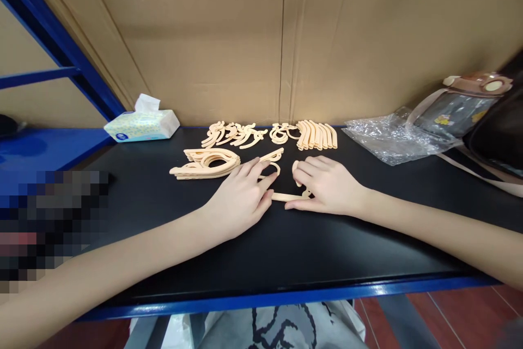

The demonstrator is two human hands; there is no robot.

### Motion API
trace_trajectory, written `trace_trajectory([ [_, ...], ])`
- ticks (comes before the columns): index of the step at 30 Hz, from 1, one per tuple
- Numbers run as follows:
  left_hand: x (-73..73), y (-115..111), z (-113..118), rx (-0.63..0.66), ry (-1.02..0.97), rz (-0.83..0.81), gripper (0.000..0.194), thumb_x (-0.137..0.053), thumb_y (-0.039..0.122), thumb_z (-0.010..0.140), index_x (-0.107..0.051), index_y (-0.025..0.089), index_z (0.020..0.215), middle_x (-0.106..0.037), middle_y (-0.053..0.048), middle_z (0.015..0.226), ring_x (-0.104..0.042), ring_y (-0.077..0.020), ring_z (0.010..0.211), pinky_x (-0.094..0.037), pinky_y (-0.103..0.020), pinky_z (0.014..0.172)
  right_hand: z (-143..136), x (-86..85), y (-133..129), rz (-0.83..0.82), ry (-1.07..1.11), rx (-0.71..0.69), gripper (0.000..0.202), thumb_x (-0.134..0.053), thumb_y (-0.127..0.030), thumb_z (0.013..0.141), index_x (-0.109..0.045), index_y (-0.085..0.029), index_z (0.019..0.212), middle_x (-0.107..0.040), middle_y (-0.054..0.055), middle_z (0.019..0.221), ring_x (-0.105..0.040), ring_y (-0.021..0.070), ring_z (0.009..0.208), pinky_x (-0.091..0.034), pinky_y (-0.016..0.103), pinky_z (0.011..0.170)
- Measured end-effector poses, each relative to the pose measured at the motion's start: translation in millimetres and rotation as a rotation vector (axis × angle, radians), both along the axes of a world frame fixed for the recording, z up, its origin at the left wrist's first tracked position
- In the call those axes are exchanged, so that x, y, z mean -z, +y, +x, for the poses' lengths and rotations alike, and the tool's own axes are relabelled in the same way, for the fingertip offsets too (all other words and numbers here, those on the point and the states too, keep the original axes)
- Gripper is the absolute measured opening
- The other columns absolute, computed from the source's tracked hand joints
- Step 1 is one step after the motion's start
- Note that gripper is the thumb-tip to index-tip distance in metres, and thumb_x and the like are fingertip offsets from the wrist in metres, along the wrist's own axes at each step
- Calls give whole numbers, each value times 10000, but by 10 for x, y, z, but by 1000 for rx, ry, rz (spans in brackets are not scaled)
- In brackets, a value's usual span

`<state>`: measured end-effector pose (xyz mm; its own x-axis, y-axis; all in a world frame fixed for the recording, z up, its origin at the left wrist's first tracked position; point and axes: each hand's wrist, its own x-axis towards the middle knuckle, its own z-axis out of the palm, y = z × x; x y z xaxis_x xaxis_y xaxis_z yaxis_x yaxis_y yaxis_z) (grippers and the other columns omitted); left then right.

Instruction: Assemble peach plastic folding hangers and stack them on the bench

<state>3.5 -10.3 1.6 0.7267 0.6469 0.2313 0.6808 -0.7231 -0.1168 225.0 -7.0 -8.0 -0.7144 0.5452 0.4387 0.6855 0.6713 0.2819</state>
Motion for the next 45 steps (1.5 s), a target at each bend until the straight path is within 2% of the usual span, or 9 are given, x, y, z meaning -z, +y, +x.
trace_trajectory([
  [4,95,16,18,-78,16,33,469,-344,282,964,-442,70,1369,-430,-175,1403,-400,-322,1277,-343,-471,1058,-6,-9,7,-45,16,-130,477,-419,-592,887,-578,-149,815,-602,73,805,-495,191,734,-369,316,716],
  [12,89,33,-65,-45,19,43,525,-348,417,973,-456,83,1363,-454,-154,1389,-451,-306,1170,-346,-467,1037,9,31,35,-186,128,-335,240,-506,-421,877,-519,-185,834,-599,37,805,-519,177,780,-378,394,913],
  [20,65,33,-82,-14,-32,5,687,-439,609,886,-464,110,1358,-472,-161,1369,-443,-328,1166,-359,-484,1011,0,10,17,-260,120,-370,76,-504,-253,843,-525,-186,872,-602,47,836,-523,185,831,-408,381,866],
  [28,47,-19,-47,81,-48,-23,435,-452,380,945,-521,112,1280,-533,-120,1278,-478,-269,1087,-421,-419,963,1,32,34,-243,121,-288,173,-468,-99,772,-523,-170,920,-596,64,888,-496,198,862,-393,364,859],
  [32,57,-36,-26,105,-72,-26,377,-463,346,942,-548,131,1240,-554,-113,1244,-498,-258,1082,-441,-413,953,2,40,57,-266,161,-189,183,-469,-94,765,-509,-173,926,-590,68,893,-495,204,846,-400,349,804],
  [35,53,-38,-32,67,-122,-21,376,-472,343,932,-550,126,1229,-484,-134,1353,-509,-271,1116,-449,-431,958,5,50,76,-278,196,-121,163,-469,-123,789,-500,-173,942,-586,71,900,-509,212,847,-405,351,787],
  [38,34,-17,-60,57,-213,-99,321,-417,195,925,-560,142,1208,-500,-105,1354,-528,-245,1117,-447,-421,973,15,73,94,-272,228,-59,181,-475,-124,787,-495,-179,958,-583,67,929,-521,213,857,-406,352,791],
  [41,18,26,-83,102,-353,-221,425,-333,12,855,-562,172,1174,-561,-42,1279,-528,-175,1128,-432,-349,1003,26,98,109,-261,243,-15,199,-476,-105,780,-494,-187,960,-585,65,978,-531,218,901,-406,360,829],
  [45,45,69,-66,152,-396,-254,533,-302,-69,778,-537,195,1176,-541,-22,1267,-489,-154,1162,-412,-340,1028,34,113,124,-266,264,27,187,-487,-147,819,-497,-184,1002,-565,95,1088,-538,235,1002,-419,373,876],
])
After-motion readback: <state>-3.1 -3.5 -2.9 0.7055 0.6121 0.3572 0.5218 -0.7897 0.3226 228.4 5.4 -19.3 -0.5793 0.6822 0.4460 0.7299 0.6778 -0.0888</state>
